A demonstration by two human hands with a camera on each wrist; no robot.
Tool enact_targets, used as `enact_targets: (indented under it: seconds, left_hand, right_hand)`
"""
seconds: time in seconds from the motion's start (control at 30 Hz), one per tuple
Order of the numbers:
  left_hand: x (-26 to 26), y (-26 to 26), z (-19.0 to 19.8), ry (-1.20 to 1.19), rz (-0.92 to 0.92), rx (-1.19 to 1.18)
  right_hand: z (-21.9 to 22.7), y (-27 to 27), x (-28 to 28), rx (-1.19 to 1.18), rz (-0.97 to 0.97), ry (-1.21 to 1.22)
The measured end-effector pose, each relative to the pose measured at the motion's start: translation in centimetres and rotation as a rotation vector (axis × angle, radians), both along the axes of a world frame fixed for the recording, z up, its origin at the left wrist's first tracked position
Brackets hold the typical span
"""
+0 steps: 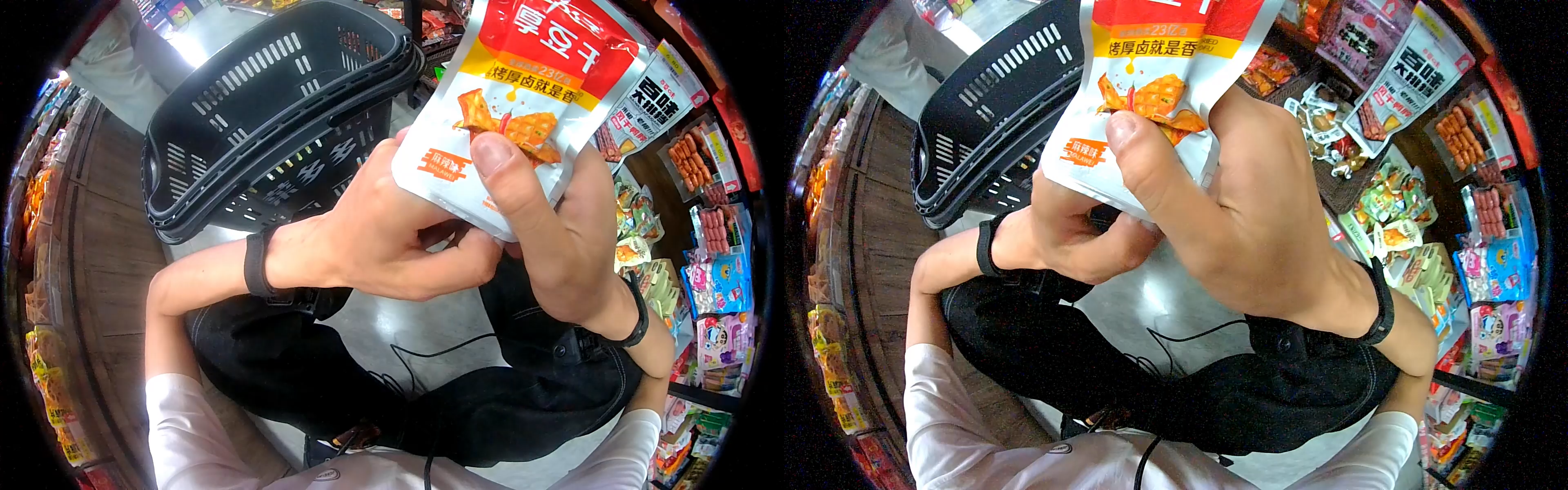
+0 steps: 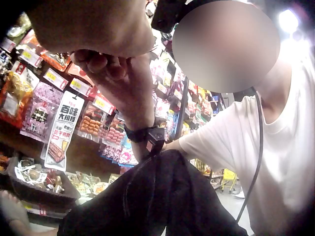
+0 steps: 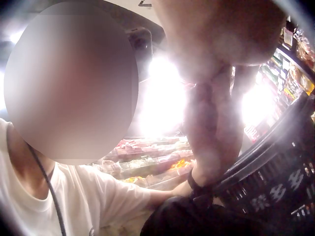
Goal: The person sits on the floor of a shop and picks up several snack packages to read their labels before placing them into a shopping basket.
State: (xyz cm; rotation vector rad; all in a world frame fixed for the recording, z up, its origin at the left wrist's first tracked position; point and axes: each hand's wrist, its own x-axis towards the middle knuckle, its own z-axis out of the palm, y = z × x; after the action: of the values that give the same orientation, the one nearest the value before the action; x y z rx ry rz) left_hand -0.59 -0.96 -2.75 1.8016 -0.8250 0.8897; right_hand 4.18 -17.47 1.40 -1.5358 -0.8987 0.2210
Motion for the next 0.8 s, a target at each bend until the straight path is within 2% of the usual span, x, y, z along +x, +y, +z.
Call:
enact_targets:
  seconds: [0.47,0.8]
  left_hand:
    - [-0.03,0.09,-0.05,-0.007,0.006,0.024]
    - [0.06,0.16,-0.08,-0.01,0.008,0.036]
  right_hand:
    - [-0.16,-0.06,0.27,-0.01,-0.017,-0.022]
    - [-0.71,0.01,0.69,0.049,0.024,-0.126]
